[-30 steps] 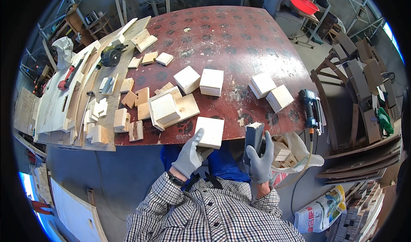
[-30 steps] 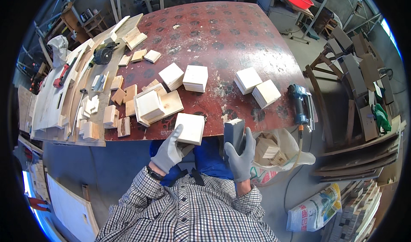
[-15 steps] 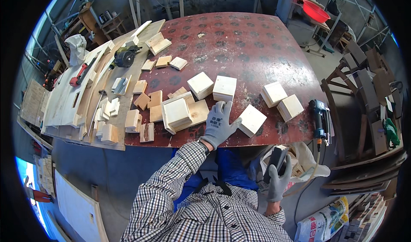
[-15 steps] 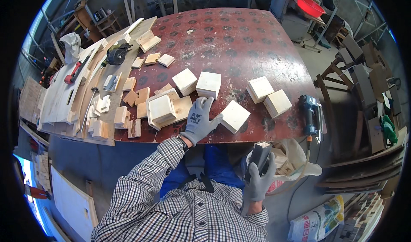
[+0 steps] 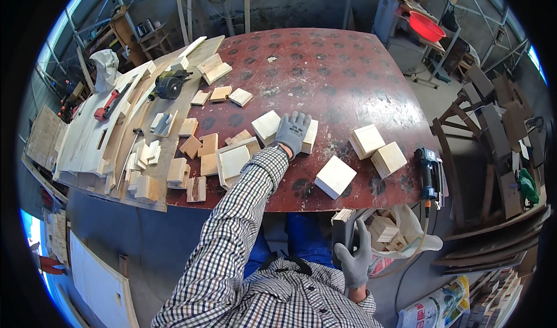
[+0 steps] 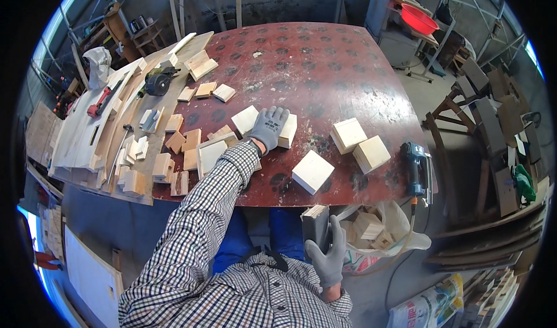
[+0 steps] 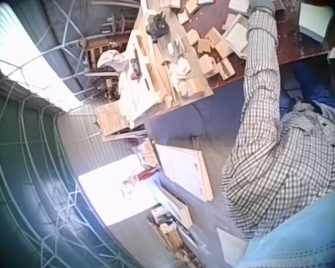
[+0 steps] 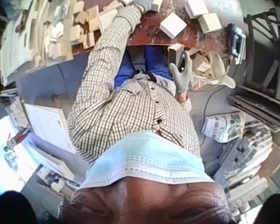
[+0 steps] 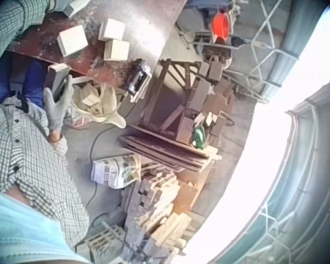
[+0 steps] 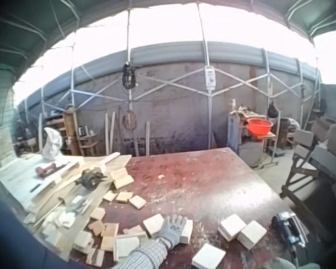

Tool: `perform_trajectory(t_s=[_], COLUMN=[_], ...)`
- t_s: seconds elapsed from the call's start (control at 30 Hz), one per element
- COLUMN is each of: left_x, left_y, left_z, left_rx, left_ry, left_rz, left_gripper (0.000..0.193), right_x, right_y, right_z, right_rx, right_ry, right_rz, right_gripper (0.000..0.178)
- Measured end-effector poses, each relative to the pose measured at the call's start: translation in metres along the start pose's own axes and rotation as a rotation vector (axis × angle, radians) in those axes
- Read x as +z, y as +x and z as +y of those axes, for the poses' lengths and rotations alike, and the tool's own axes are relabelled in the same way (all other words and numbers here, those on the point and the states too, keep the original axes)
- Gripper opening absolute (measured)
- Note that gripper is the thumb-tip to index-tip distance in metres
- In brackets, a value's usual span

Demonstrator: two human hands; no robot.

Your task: The person sands small rectangular wooden blocks one by one using a sanding block, rotating each piece to smooth multiple faces. The person also uses a hammer to tap a block on the table before resuming sanding.

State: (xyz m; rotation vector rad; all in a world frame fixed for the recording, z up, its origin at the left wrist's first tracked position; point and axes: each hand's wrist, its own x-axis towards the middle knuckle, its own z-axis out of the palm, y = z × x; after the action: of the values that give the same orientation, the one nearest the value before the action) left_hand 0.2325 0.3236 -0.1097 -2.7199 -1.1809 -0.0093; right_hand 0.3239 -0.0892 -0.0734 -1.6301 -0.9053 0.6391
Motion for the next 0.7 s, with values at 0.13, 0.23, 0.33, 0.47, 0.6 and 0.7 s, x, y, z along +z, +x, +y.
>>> perform_trajectory(t_s=[0.13, 0.23, 0.33, 0.47, 0.6, 0.7], left_x=[-0.012, -0.031, -0.051, -0.09, -0.124, -0.125], left_y=[-0.021, -0.05, -0.094, -0.189, -0.282, -0.335], left_z=[0.002, 0.013, 0.013, 0.01, 0.002, -0.016], left_rx=[0.163, 0.19, 0.102, -0.098, -0.391, -0.479], left_ry=[0.261, 0.16, -0.27, -0.658, -0.742, -0.62], left_rz=[0.224, 0.355, 0.62, 0.886, 0.949, 1.094], left_gripper=[0.066, 0.065, 0.084, 0.109, 0.111, 0.115], right_x=[0.004, 0.008, 0.01, 0.02, 0.032, 0.044], right_y=[0.003, 0.013, 0.022, 0.035, 0.055, 0.068], right_z=[0.009, 0.012, 0.011, 0.006, 0.006, -0.004], right_rx=[0.007, 0.027, 0.111, 0.18, 0.106, 0.16], right_ry=[-0.023, -0.013, 0.031, 0.183, 0.149, 0.258], right_rz=[-0.063, -0.087, -0.112, -0.112, -0.181, -0.259], right_gripper=[0.088, 0.087, 0.088, 0.088, 0.089, 0.086])
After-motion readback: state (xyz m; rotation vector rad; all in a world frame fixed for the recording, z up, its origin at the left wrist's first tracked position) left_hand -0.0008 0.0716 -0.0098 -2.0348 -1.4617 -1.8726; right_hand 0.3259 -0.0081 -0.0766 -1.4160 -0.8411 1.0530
